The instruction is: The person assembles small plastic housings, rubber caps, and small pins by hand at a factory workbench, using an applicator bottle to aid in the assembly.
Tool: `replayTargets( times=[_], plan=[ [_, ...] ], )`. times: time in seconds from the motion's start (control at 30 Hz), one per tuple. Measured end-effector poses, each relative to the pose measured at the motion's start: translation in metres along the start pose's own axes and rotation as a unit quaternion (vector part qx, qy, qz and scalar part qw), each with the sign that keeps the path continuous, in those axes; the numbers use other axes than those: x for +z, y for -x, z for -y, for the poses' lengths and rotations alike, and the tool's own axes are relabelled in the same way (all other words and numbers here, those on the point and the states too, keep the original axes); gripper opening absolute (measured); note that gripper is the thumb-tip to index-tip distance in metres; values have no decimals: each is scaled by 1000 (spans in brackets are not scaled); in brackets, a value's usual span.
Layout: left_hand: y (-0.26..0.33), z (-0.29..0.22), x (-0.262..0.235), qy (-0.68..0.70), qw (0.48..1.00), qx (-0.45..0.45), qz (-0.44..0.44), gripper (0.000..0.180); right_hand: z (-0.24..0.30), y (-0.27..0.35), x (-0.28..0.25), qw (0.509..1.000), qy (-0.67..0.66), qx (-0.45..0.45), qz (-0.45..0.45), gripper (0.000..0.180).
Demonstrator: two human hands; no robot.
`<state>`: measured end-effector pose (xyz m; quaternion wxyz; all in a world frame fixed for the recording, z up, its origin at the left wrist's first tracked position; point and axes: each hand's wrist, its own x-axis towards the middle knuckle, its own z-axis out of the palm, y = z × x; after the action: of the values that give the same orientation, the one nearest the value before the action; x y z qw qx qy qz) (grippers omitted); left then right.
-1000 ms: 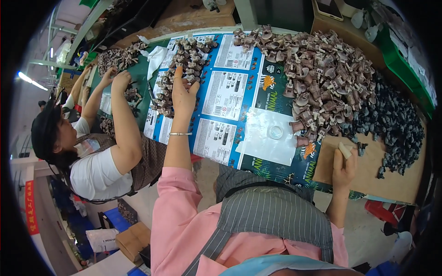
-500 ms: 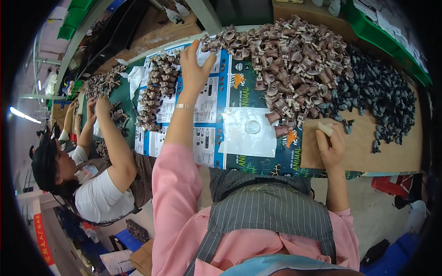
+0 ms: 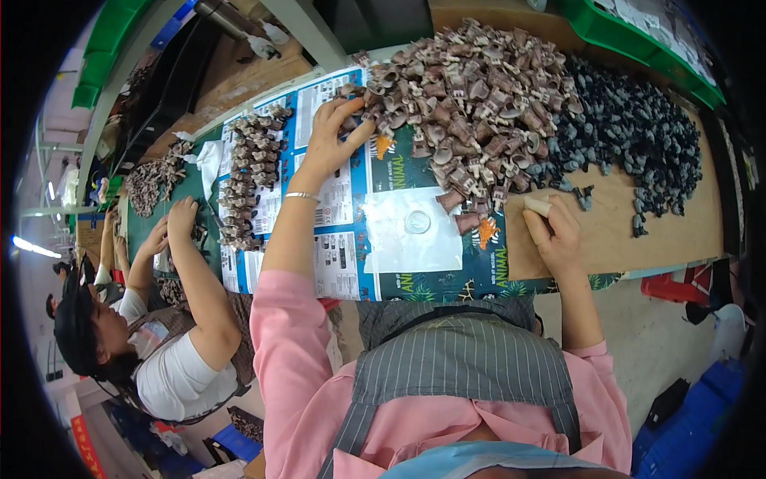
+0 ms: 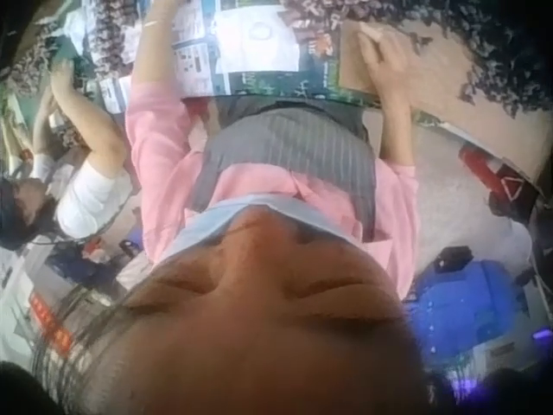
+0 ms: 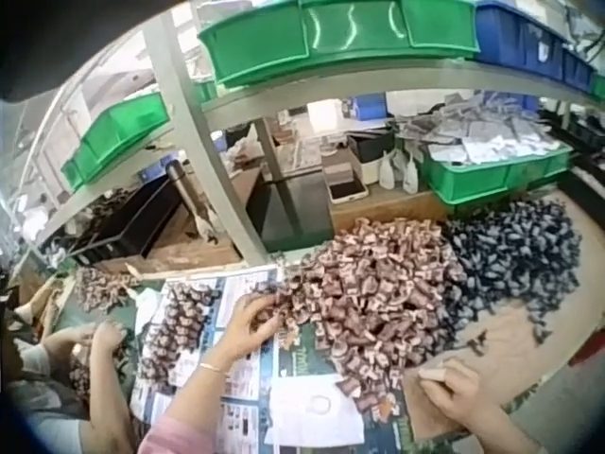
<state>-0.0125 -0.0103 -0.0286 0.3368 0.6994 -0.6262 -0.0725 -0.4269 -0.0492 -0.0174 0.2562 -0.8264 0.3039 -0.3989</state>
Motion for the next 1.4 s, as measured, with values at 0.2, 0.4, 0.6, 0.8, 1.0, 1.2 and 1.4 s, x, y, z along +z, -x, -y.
replayTargets(
  times=[0.2,0.4,0.6,0.8,1.0,1.2,1.4],
  plan=[
    [51,-27,-8,21,997,74,12,47,0,1,6,998,44,-36,33,19],
    [85,-49,-19,103,993,2,61,49,6,7,-8,995,76,-49,33,20],
    [120,-51,-32,291,950,-104,-34,44,-20,-8,-44,953,290,84,-29,24],
    [125,-45,-17,268,929,-189,-171,33,-10,-19,-55,928,338,143,63,26],
    [106,-68,-30,51,998,-16,-38,24,-18,13,-49,957,-76,279,-23,14],
    [127,-62,-42,10,999,-39,-4,27,-10,36,-49,926,-189,327,-26,19],
    [141,-71,-36,75,994,-70,-25,35,28,7,-43,981,41,173,81,19]
  ],
)
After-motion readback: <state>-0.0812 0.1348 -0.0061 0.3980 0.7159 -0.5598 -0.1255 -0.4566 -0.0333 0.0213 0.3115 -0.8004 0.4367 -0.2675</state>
